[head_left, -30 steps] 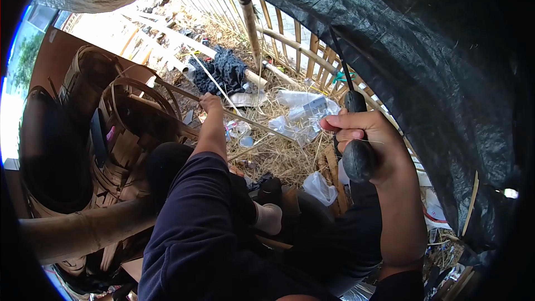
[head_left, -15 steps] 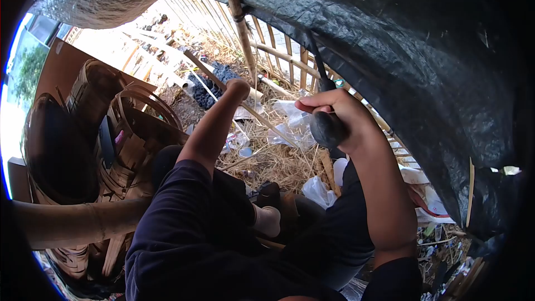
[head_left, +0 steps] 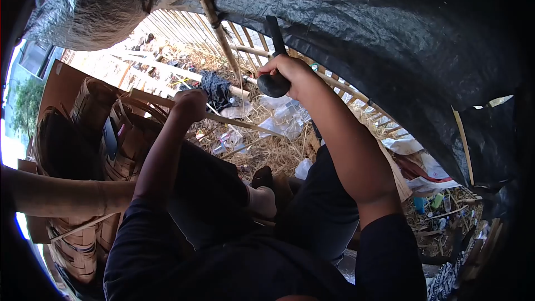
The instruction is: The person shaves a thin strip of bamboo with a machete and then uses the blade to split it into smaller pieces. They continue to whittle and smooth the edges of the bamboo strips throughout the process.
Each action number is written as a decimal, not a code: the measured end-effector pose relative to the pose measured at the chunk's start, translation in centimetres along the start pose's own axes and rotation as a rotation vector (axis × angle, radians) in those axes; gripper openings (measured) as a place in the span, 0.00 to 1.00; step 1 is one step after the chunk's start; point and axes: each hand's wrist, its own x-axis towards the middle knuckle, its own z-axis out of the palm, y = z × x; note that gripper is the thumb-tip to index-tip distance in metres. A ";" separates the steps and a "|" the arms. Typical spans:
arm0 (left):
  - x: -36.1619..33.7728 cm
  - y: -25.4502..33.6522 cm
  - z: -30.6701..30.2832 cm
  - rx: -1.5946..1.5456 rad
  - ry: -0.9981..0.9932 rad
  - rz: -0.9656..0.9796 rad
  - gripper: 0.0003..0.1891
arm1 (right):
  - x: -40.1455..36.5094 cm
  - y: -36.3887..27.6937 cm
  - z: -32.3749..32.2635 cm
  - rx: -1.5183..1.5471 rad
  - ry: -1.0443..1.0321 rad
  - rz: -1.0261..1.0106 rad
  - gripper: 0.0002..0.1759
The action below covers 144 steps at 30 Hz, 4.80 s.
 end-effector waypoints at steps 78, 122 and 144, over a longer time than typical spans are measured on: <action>-23.6 7.4 -1.1 -2.207 -0.196 -0.324 0.23 | 5.3 9.5 9.6 -0.331 0.342 0.106 0.16; -19.7 2.4 2.5 -3.371 -0.837 -0.175 0.17 | -0.9 10.0 -0.1 -1.218 -0.127 -0.285 0.16; -18.4 2.6 3.4 -3.400 -0.669 -0.035 0.17 | -0.9 12.6 2.7 -1.526 -0.110 -0.696 0.11</action>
